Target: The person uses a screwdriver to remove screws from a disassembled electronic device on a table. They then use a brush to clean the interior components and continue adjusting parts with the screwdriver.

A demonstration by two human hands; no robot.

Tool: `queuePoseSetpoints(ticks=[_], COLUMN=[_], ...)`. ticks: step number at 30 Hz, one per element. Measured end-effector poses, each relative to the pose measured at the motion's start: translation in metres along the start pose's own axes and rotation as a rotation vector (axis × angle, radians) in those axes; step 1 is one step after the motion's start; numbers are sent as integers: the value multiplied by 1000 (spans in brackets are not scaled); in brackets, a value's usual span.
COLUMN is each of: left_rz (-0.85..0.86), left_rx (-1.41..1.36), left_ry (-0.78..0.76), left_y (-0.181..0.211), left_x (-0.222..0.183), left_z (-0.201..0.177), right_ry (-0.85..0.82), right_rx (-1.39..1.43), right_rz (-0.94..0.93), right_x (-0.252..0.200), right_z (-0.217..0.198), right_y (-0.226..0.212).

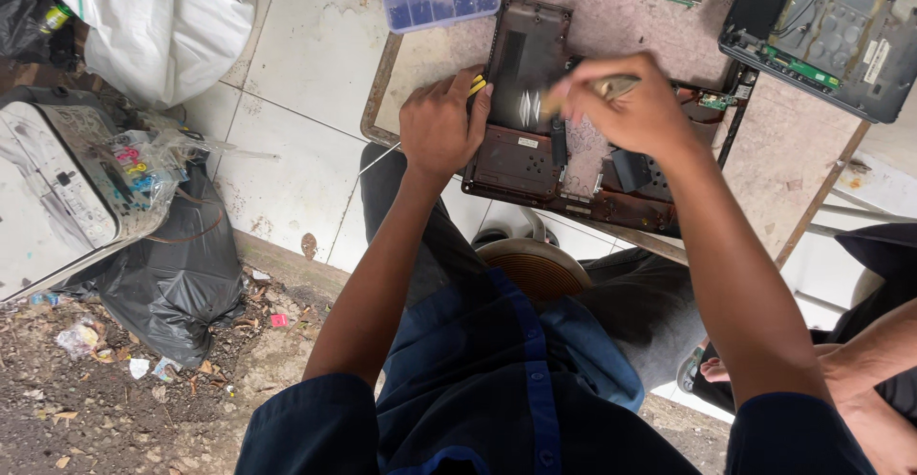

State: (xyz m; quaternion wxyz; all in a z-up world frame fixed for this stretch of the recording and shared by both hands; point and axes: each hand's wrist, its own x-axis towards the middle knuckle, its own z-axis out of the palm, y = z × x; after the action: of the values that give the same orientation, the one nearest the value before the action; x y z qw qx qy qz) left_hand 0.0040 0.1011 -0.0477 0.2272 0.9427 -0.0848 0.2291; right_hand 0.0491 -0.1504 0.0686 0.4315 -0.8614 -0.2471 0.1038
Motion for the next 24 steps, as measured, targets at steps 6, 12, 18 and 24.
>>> queuePoseSetpoints(ticks=[6, 12, 18, 24], left_rz=[22, 24, 13, 18], left_rx=[-1, -2, -3, 7], left_ry=[-6, -16, -19, -9], left_y=[-1, 0, -1, -1], left_x=[2, -1, -1, 0], left_z=[1, 2, 2, 2], right_ry=[84, 71, 91, 40], right_rx=[48, 125, 111, 124], right_rz=[-136, 129, 70, 118], right_x=[13, 14, 16, 22], right_z=[10, 8, 10, 10], right_y=[29, 21, 23, 10])
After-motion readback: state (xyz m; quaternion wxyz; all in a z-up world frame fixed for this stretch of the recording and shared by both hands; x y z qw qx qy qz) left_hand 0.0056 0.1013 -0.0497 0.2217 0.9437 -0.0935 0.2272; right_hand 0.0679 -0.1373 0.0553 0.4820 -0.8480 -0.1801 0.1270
